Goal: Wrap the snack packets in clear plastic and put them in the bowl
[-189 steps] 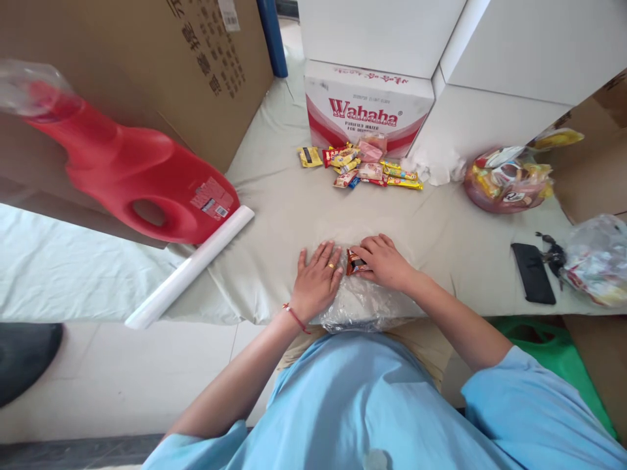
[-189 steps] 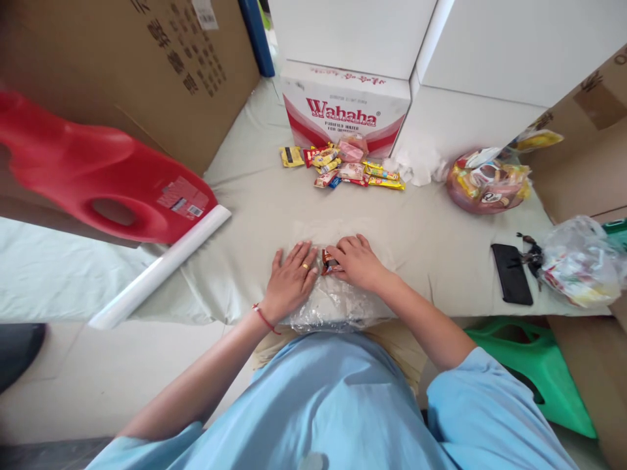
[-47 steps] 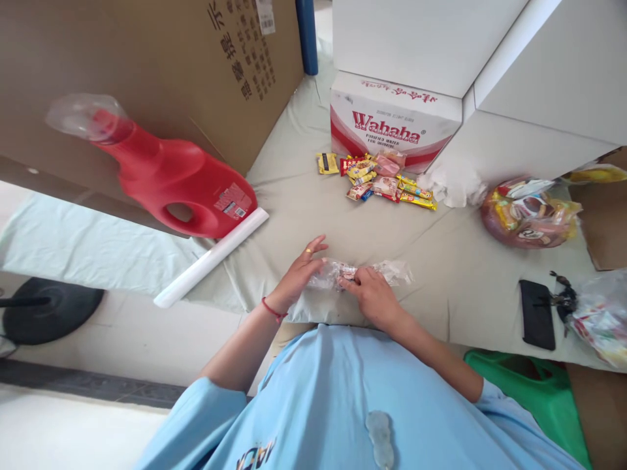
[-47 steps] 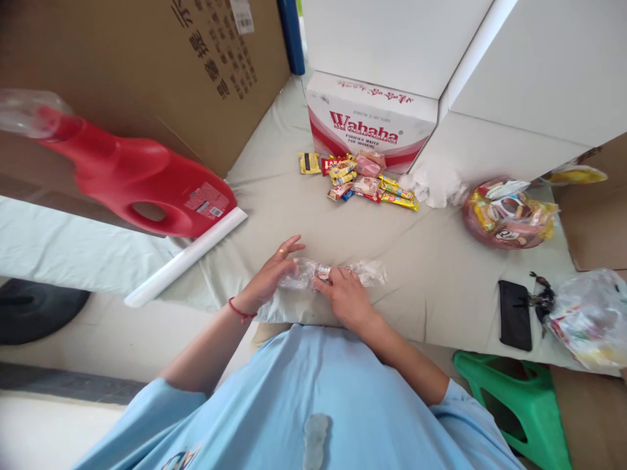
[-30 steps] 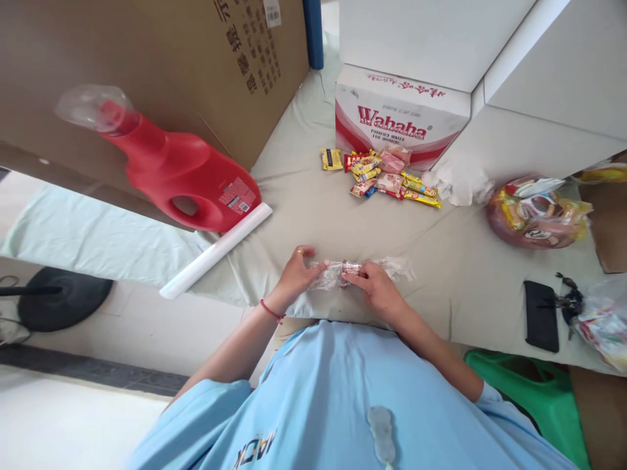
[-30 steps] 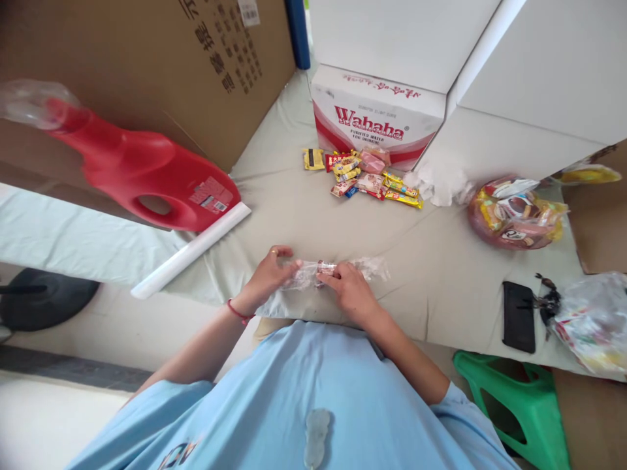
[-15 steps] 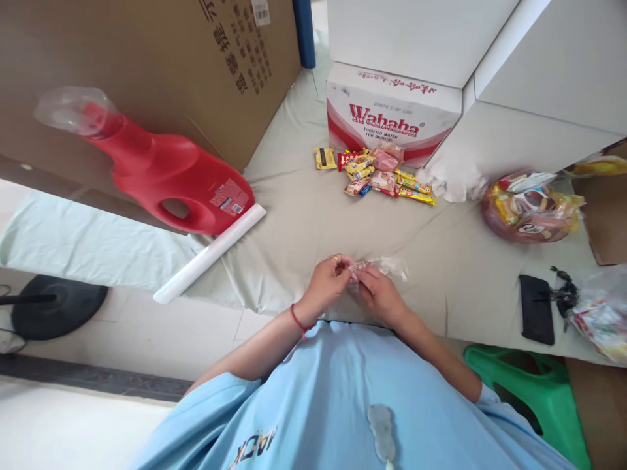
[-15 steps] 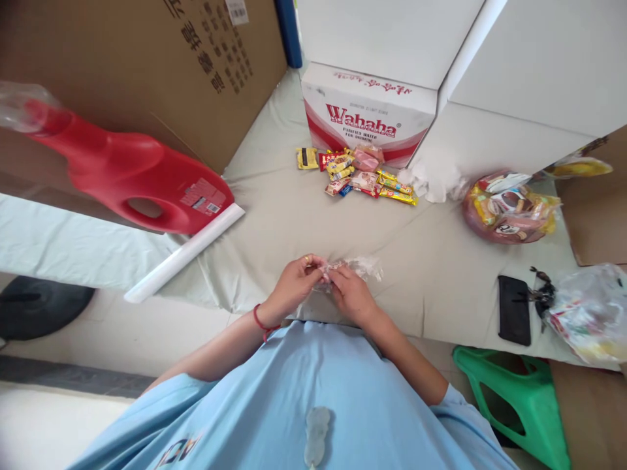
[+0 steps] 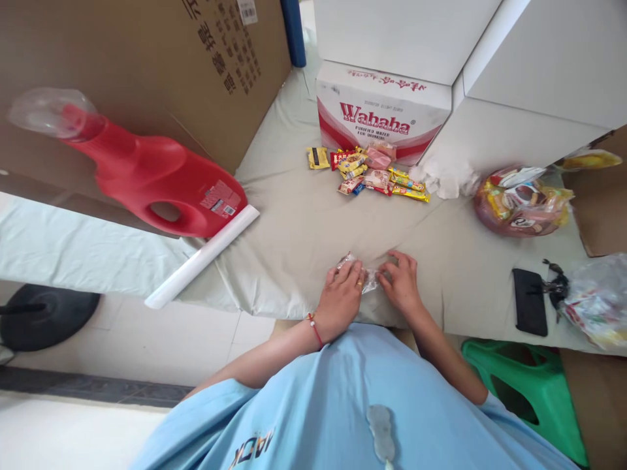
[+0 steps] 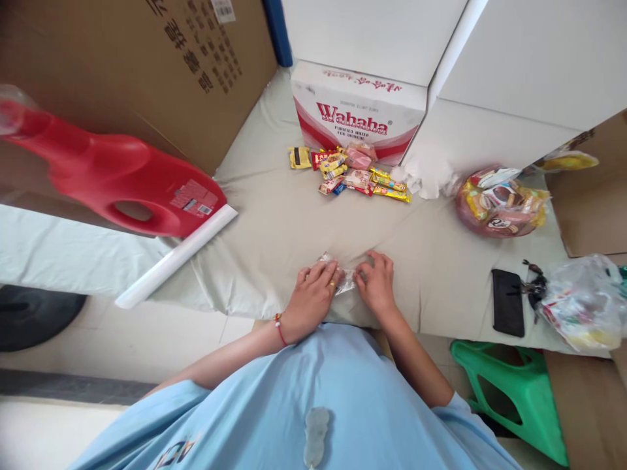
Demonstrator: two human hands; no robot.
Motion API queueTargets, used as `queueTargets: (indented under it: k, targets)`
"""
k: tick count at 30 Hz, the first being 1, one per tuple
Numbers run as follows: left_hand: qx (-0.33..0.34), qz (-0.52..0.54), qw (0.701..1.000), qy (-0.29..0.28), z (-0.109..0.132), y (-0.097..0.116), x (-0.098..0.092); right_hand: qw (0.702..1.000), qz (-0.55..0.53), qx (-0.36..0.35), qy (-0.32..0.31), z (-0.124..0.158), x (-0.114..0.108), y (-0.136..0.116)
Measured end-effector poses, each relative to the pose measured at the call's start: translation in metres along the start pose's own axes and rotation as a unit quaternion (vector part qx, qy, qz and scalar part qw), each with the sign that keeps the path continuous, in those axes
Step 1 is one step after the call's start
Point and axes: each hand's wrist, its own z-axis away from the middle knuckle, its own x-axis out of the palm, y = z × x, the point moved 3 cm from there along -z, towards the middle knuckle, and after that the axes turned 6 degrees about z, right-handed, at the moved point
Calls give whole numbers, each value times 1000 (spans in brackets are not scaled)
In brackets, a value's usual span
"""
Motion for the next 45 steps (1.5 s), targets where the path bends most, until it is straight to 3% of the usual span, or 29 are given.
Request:
queueTargets:
  k: [3, 9, 11, 15, 20, 25, 29, 31, 35, 39, 42, 45]
  targets:
    - [29, -2, 999, 13, 5, -4, 9, 996, -78, 4, -44, 2, -8, -3]
    - [-5, 6, 999, 44, 11, -21, 14, 957, -221, 125, -143, 2, -7, -12]
    - [-11, 7, 999, 46, 12, -22, 14, 944, -256, 151, -144, 1, -8, -17]
    - [-14, 8, 999, 48, 8, -19, 14, 945, -273, 159, -83, -5, -18, -32]
    - [-2, 54, 996, 73, 2, -19, 19, 980, -178, 49, -68, -28, -7, -65]
    - [22, 211, 960, 183, 23, -42, 2, 995, -32, -54, -80, -31, 12, -95]
    - [-77, 293, 906, 294, 43, -71, -17, 984, 97, -111, -96, -17, 19, -116]
    - [-149, 317, 885, 308, 46, -84, -16, 976, 134, -139, -99, -13, 24, -125]
    - [-211, 367, 865, 269, 41, -95, -5, 979, 116, -120, -113, -21, 25, -126]
    - [-239, 469, 808, 265, 30, -95, 2, 983, -128, -21, -128, -37, 5, -102]
    - [-239, 603, 747, 149, 15, -84, 10, 924, -344, 39, -161, -37, -1, -79]
    - [-246, 655, 714, 19, -2, -64, 15, 884, -429, 74, -170, -25, 4, -60]
